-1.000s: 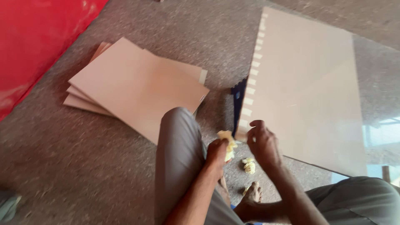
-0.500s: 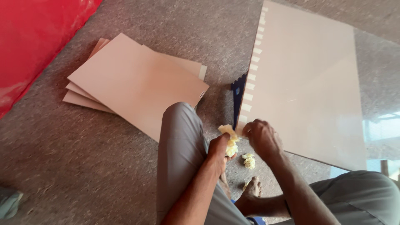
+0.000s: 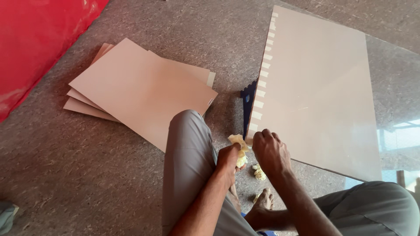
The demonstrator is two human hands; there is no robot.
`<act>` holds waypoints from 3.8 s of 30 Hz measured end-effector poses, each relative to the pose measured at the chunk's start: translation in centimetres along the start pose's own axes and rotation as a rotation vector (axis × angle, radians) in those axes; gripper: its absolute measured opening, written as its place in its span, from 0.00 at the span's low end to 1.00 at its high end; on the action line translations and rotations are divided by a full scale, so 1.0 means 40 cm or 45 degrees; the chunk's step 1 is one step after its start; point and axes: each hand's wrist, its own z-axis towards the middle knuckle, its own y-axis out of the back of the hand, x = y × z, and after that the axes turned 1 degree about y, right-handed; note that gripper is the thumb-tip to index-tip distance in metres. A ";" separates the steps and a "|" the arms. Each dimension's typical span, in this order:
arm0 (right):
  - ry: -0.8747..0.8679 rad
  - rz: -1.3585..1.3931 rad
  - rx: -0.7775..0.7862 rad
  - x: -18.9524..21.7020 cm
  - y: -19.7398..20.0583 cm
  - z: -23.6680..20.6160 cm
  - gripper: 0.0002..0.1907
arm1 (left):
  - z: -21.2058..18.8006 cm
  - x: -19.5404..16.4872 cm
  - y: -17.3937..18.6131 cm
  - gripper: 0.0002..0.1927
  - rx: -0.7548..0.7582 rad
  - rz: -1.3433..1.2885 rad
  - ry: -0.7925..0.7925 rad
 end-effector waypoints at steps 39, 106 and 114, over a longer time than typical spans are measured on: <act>0.262 -0.036 -0.136 -0.106 -0.081 -0.105 0.09 | -0.007 -0.037 -0.019 0.23 -0.025 -0.414 0.102; 0.971 -0.304 -0.152 -0.079 0.056 0.072 0.24 | -0.018 -0.082 0.047 0.18 0.551 0.213 -0.294; 0.944 -0.025 -0.224 0.016 0.057 0.128 0.16 | 0.003 -0.055 0.046 0.21 0.331 0.495 -0.485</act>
